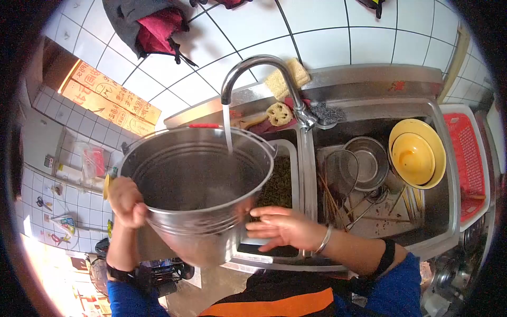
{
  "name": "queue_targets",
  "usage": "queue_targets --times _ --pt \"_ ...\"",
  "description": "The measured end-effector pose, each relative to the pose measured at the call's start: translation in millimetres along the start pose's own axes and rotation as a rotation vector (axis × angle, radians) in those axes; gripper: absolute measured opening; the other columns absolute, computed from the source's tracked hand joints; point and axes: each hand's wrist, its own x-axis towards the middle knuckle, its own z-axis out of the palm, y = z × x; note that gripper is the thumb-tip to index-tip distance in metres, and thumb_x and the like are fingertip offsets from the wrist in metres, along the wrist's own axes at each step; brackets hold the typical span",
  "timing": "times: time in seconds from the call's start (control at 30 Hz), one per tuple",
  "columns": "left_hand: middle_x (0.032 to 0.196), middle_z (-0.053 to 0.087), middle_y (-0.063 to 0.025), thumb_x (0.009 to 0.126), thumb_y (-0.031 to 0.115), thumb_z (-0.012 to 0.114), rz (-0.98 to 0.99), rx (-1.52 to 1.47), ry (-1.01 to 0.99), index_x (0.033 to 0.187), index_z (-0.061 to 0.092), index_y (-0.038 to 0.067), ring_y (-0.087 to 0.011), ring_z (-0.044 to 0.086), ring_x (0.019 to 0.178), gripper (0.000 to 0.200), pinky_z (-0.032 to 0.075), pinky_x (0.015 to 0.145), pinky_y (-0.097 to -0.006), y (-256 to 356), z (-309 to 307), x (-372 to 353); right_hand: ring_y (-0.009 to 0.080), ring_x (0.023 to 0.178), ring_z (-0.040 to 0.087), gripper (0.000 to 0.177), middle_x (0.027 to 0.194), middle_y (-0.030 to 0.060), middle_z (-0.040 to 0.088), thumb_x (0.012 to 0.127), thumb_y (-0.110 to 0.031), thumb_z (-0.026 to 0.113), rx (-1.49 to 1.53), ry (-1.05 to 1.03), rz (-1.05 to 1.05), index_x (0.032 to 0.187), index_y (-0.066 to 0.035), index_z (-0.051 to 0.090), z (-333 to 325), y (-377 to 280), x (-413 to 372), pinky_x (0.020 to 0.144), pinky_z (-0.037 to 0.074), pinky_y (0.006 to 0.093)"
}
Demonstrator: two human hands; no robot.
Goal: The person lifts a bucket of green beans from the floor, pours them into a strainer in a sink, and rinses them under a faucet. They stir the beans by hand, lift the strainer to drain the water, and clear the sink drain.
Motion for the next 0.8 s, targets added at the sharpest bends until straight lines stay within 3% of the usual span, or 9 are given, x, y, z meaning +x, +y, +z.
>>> queue_targets --times 0.03,0.13,0.27,0.37,0.5,0.57,0.67,0.77,0.8 --pt "0.042 0.03 -0.0029 0.073 0.038 0.05 -0.068 -0.078 -0.04 0.043 0.03 0.01 -0.0202 0.034 0.036 0.045 0.025 0.038 -0.03 -11.2 -5.7 -0.4 0.0289 0.105 0.045 0.046 0.119 0.0206 0.039 0.085 -0.027 0.042 -0.018 -0.101 0.136 0.121 -0.002 0.031 -26.3 -2.1 1.3 0.086 0.041 0.0413" --pt "0.04 0.03 -0.0015 0.075 0.04 0.046 -0.028 -0.147 -0.001 0.043 0.031 0.01 -0.0189 0.034 0.034 0.046 0.024 0.037 -0.0293 -18.6 -10.4 0.3 0.0269 0.103 0.047 0.05 0.112 0.017 0.046 0.084 -0.038 0.04 -0.138 0.174 0.104 0.119 -0.003 0.035 -92.3 -10.5 9.7 0.084 0.04 0.0416" --pt "0.038 0.03 0.0001 0.078 0.041 0.042 0.053 -0.351 0.041 0.042 0.031 0.01 -0.0168 0.033 0.032 0.048 0.023 0.036 -0.0283 -22.1 -15.8 12.8 0.022 0.093 0.051 0.056 0.104 0.0113 0.052 0.078 -0.049 0.045 0.022 0.151 -0.069 0.113 -0.006 0.043 -99.4 -73.9 34.4 0.078 0.043 0.0355" --pt "0.038 0.031 0.0 0.077 0.039 0.04 0.07 -0.466 -0.049 0.041 0.03 0.01 -0.0167 0.032 0.032 0.047 0.022 0.036 -0.0285 -30.4 -17.1 15.5 0.0163 0.087 0.052 0.052 0.099 0.0082 0.054 0.076 -0.048 0.05 -0.242 0.127 -0.069 0.109 -0.008 0.047 -96.7 -98.3 78.6 0.074 0.043 0.0302" --pt "0.038 0.032 -0.0016 0.074 0.036 0.041 -0.061 -0.503 0.0 0.04 0.029 0.01 -0.0181 0.032 0.033 0.044 0.022 0.037 -0.0294 -38.9 -7.4 10.1 0.0097 0.068 0.053 0.035 0.078 0.003 0.056 0.071 -0.028 0.062 -0.462 0.263 -0.1 0.097 -0.006 0.054 -107.4 -103.0 116.6 0.057 0.043 0.025" --pt "0.038 0.033 -0.0018 0.074 0.038 0.04 -0.17 -0.535 -0.024 0.04 0.029 0.01 -0.0181 0.032 0.035 0.046 0.024 0.04 -0.0291 -50.8 -3.4 2.7 0.0104 0.054 0.052 0.02 0.065 0.0028 0.055 0.064 -0.012 0.064 -0.695 0.342 0.126 0.081 -0.005 0.057 -108.0 -97.4 111.7 0.047 0.041 0.0239" --pt "0.045 0.034 -0.0051 0.084 0.046 0.025 -0.38 -0.738 -0.008 0.043 0.032 0.008 -0.019 0.038 0.047 0.057 0.029 0.049 -0.0299 -77.4 2.6 -10.5 0.0136 0.047 0.05 0.011 0.056 0.0041 0.051 0.057 0.001 0.059 -0.452 0.349 0.039 0.067 -0.002 0.053 -81.1 -61.1 88.6 0.043 0.04 0.0239" --pt "0.082 0.048 -0.0127 0.085 0.048 0.013 -0.923 -0.719 -0.054 0.078 0.049 -0.001 -0.0239 0.045 0.083 0.061 0.028 0.084 -0.0357 -93.0 0.6 -21.3 0.0156 0.049 0.051 0.011 0.058 0.006 0.052 0.058 0.003 0.057 -0.188 0.463 -0.057 0.068 0.0 0.053 -40.2 -16.1 58.4 0.044 0.04 0.0256" --pt "0.081 0.05 -0.0124 0.085 0.049 0.012 -0.849 -0.678 -0.07 0.078 0.05 0.0 -0.0247 0.046 0.085 0.063 0.028 0.086 -0.0375 -73.0 -6.8 -19.3 0.017 0.051 0.052 0.01 0.059 0.0064 0.051 0.059 0.004 0.056 -0.149 0.475 -0.059 0.068 0.0 0.052 -25.7 -9.4 49.0 0.046 0.041 0.0269"
